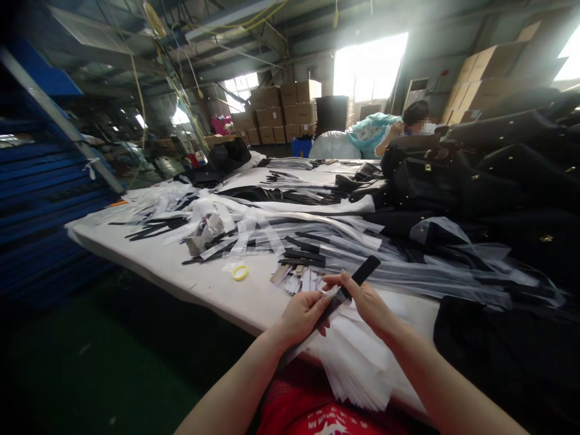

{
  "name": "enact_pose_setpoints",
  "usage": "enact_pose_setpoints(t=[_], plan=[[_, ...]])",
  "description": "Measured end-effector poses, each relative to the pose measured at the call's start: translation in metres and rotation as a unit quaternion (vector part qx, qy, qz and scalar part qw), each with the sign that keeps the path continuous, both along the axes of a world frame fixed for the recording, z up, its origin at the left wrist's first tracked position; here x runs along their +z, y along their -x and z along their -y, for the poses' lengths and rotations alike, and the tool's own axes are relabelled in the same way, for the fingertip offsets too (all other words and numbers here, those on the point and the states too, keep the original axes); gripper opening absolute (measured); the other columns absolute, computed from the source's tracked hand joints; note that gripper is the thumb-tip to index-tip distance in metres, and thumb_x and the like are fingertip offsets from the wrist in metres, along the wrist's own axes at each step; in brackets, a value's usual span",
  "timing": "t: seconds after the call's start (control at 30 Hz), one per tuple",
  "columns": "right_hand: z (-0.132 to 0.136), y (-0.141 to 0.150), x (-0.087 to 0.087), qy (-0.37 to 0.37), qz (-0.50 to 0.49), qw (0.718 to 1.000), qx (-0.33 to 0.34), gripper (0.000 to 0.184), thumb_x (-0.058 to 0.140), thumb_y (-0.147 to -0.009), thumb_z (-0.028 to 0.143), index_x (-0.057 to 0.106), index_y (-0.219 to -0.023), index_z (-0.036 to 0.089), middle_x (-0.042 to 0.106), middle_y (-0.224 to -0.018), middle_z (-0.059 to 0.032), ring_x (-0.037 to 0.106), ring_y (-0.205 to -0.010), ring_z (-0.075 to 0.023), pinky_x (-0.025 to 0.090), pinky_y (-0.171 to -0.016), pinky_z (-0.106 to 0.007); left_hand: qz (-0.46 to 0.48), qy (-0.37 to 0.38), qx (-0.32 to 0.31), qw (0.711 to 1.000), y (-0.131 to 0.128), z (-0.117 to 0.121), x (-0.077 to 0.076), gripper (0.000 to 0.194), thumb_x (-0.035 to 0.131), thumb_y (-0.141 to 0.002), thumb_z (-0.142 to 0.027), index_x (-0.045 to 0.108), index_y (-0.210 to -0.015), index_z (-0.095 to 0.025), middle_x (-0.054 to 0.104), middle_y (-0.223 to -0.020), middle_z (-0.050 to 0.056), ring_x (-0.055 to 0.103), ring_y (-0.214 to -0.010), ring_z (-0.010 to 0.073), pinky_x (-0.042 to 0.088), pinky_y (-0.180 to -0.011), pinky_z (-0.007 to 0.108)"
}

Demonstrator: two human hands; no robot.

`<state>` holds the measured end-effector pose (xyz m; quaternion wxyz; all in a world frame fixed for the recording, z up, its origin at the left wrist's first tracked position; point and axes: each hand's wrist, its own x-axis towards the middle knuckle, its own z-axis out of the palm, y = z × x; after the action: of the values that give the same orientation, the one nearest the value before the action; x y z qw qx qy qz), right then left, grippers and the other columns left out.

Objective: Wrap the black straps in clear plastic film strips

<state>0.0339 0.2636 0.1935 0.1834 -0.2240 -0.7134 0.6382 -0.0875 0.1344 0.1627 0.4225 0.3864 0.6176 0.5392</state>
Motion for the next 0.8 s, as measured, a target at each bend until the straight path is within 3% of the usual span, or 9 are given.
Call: enact_pose_setpoints(t=[0.1, 0.2, 0.3, 0.37, 0.5, 0.6, 0.7, 0.8], plan=[[0.003, 0.000, -0.008, 0.066, -0.007, 0.998, 0.016, 0.058, 0.050, -0.088, 0.068, 0.073, -0.116, 0.022, 0.070, -0.099, -0.0078, 0.050, -0.054, -0.0104, 0.040, -0.047, -0.025, 0.044, -0.004, 0.004, 0.999, 0.001, -0.004, 0.000, 0.054, 0.059, -0.080, -0.067, 0.064, -0.087, -0.013, 0.060, -0.054, -0.001, 0.054, -0.041, 0.0104, 0.044, -0.039, 0.020], [0.010, 0.001, -0.016, 0.155, -0.038, 0.986, 0.049, 0.053, 0.056, -0.088, 0.063, 0.069, -0.120, 0.022, 0.069, -0.095, -0.0065, 0.049, -0.050, -0.0082, 0.038, -0.044, -0.023, 0.093, -0.001, 0.011, 0.996, 0.000, -0.009, -0.003, 0.066, 0.064, -0.076, -0.065, 0.057, -0.113, -0.011, 0.064, -0.059, 0.000, 0.056, -0.044, 0.0131, 0.047, -0.041, 0.024], [0.015, 0.002, -0.011, 0.195, -0.076, 0.977, 0.050, 0.050, 0.062, -0.084, 0.063, 0.071, -0.108, 0.019, 0.065, -0.080, -0.0040, 0.052, -0.051, -0.0098, 0.039, -0.044, -0.022, 0.082, 0.001, -0.002, 0.997, 0.000, -0.004, -0.006, 0.061, 0.071, -0.074, -0.058, 0.055, -0.110, -0.012, 0.065, -0.065, 0.001, 0.060, -0.052, 0.0143, 0.051, -0.051, 0.026], [0.006, -0.005, 0.000, 0.196, -0.104, 0.975, 0.008, 0.048, 0.064, -0.082, 0.062, 0.072, -0.099, 0.018, 0.060, -0.071, -0.0022, 0.047, -0.048, -0.0088, 0.036, -0.042, -0.021, 0.030, 0.016, -0.048, 0.998, 0.003, 0.009, -0.009, 0.054, 0.078, -0.069, -0.048, 0.058, -0.105, -0.014, 0.067, -0.072, 0.002, 0.062, -0.062, 0.0156, 0.052, -0.060, 0.026], [-0.046, -0.052, 0.030, 0.161, -0.182, 0.956, -0.162, 0.039, 0.065, -0.084, 0.057, 0.072, -0.091, 0.019, 0.052, -0.062, 0.0010, 0.036, -0.044, -0.0066, 0.028, -0.037, -0.020, -0.068, 0.121, -0.139, 0.981, 0.029, 0.047, -0.023, 0.035, 0.079, -0.067, -0.038, 0.064, -0.089, -0.015, 0.065, -0.072, -0.001, 0.059, -0.063, 0.0153, 0.044, -0.054, 0.022], [-0.098, -0.103, 0.046, 0.112, -0.222, 0.931, -0.268, 0.034, 0.067, -0.083, 0.054, 0.071, -0.086, 0.020, 0.048, -0.060, 0.0018, 0.036, -0.044, -0.0071, 0.027, -0.036, -0.021, -0.149, 0.160, -0.102, 0.971, 0.055, 0.061, -0.023, 0.020, 0.069, -0.075, -0.033, 0.063, -0.080, -0.015, 0.060, -0.067, -0.003, 0.054, -0.060, 0.0140, 0.041, -0.055, 0.022], [-0.148, -0.138, 0.053, 0.063, -0.221, 0.918, -0.324, 0.034, 0.068, -0.080, 0.055, 0.070, -0.085, 0.021, 0.048, -0.062, 0.0005, 0.038, -0.046, -0.0092, 0.027, -0.036, -0.023, -0.282, 0.125, -0.043, 0.950, 0.077, 0.047, 0.001, 0.018, 0.065, -0.080, -0.034, 0.066, -0.079, -0.016, 0.063, -0.069, -0.001, 0.057, -0.068, 0.0169, 0.043, -0.063, 0.025], [-0.191, -0.152, 0.054, -0.085, -0.177, 0.913, -0.358, 0.037, 0.059, -0.083, 0.060, 0.065, -0.082, 0.023, 0.054, -0.064, -0.0023, 0.046, -0.053, -0.0146, 0.032, -0.040, -0.027, -0.431, 0.096, 0.001, 0.897, 0.093, 0.007, 0.038, 0.015, 0.061, -0.085, -0.033, 0.070, -0.086, -0.020, 0.069, -0.078, 0.001, 0.063, -0.076, 0.0204, 0.045, -0.070, 0.028]])
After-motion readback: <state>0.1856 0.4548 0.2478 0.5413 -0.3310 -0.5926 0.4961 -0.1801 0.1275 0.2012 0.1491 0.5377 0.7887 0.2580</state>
